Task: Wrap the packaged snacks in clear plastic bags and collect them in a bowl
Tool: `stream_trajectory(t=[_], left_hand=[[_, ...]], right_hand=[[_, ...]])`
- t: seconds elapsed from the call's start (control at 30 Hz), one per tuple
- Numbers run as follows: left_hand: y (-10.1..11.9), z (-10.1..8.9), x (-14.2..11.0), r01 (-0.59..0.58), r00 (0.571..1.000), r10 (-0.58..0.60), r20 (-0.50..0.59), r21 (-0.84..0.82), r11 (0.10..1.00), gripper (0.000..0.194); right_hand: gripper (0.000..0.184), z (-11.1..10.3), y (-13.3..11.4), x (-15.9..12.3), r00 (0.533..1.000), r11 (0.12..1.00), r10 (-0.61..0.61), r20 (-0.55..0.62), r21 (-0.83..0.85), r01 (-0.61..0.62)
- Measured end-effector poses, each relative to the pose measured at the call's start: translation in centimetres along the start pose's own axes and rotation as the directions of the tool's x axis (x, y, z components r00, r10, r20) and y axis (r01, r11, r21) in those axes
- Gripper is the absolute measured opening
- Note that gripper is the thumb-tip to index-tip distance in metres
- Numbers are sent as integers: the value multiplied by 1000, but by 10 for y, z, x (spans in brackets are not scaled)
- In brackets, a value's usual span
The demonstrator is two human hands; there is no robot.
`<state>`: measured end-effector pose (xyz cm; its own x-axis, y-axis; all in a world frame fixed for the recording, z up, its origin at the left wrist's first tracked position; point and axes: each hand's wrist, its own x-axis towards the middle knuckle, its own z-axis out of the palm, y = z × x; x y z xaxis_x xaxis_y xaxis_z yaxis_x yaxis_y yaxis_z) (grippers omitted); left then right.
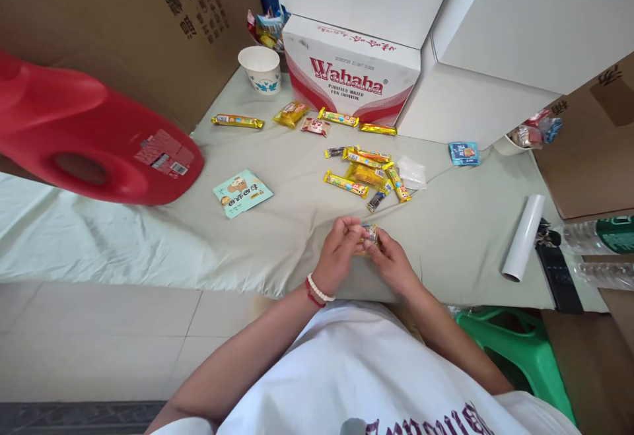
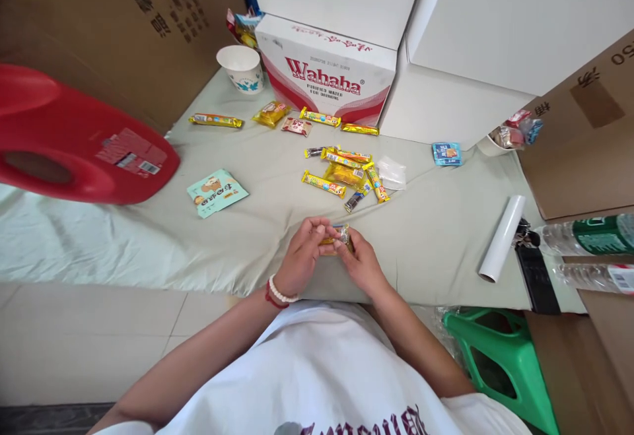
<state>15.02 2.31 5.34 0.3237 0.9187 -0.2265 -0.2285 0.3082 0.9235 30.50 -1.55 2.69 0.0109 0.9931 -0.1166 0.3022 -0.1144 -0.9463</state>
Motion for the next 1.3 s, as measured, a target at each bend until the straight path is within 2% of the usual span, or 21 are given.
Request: stream_trajectory(t=[0.07, 0.13, 0.2, 0.27, 0.33, 0.4, 0.47, 0.5, 0.53, 0.6, 0.63, 0.7, 0.77, 0.87, 0.93, 1.0, 1.1, 1.17, 1.23, 1.3], left_hand=[[1, -4, 5, 67, 996, -58, 64, -150, 986, 48], [3, -7, 8, 114, 987, -92, 135, -165, 980, 55], [6, -11, 12, 159, 974, -130, 184, -148, 976, 60], [9, -16, 15, 162, 976, -134, 173, -160, 974, 61], [12, -27, 16, 94, 994, -86, 60, -155, 983, 57], [16, -45, 13, -1, 992, -7, -124, -63, 998, 49], [17, -69, 3, -52, 956, 86, -281, 126, 991, 43], [15, -82, -4, -59, 929, 147, -340, 256, 965, 40], [12, -96, -12, -43, 903, 202, -378, 389, 920, 39], [-1, -120, -30, 14, 879, 293, -377, 634, 773, 34], [-8, -130, -38, 39, 876, 334, -347, 743, 668, 32], [-24, -144, -49, 2, 880, 420, -221, 887, 461, 28], [-38, -148, -55, -90, 853, 519, -55, 964, 250, 20], [-49, -145, -54, -197, 774, 607, 179, 980, -37, 10], [-51, -142, -51, -216, 743, 621, 248, 968, -128, 10], [-51, -141, -50, -215, 734, 628, 258, 966, -145, 12], [-51, -141, -50, -207, 728, 637, 254, 967, -149, 12], [-51, -141, -50, -200, 724, 643, 249, 968, -149, 12], [-51, -140, -50, -205, 719, 649, 248, 968, -144, 11], [-51, -140, -50, -215, 715, 653, 248, 968, -131, 11]], right_hand=[[42, -3, 5, 0, 998, 983, 53, 39, 171, -58], [42, -5, 8, 1, 993, 954, 93, 66, 278, -108], [41, -5, 10, 2, 987, 937, 133, 88, 314, -155], [42, -7, 11, 4, 982, 933, 159, 102, 310, -183], [41, -15, 13, 4, 981, 934, 180, 69, 300, -193], [39, -35, 17, 6, 978, 935, 205, -44, 305, -182], [35, -69, 23, 12, 947, 933, 215, -238, 336, -127], [32, -90, 26, 19, 913, 931, 213, -347, 357, -82], [30, -113, 30, 28, 866, 926, 211, -453, 375, -30], [27, -161, 36, 54, 745, 912, 249, -618, 408, 34], [25, -184, 39, 72, 678, 899, 303, -669, 437, 29], [24, -220, 44, 113, 556, 868, 441, -705, 491, -65], [23, -242, 46, 158, 524, 863, 472, -709, 493, -111], [17, -251, 49, 214, 500, 863, 495, -710, 469, -189], [10, -249, 50, 235, 473, 862, 507, -721, 438, -255], [3, -246, 53, 243, 450, 863, 501, -739, 394, -315], [16, -243, 60, 237, 447, 870, 471, -760, 316, -379], [25, -242, 65, 227, 471, 874, 443, -763, 251, -415], [34, -241, 68, 216, 519, 885, 388, -762, 151, -440], [38, -241, 68, 205, 596, 907, 274, -755, -3, -422]])
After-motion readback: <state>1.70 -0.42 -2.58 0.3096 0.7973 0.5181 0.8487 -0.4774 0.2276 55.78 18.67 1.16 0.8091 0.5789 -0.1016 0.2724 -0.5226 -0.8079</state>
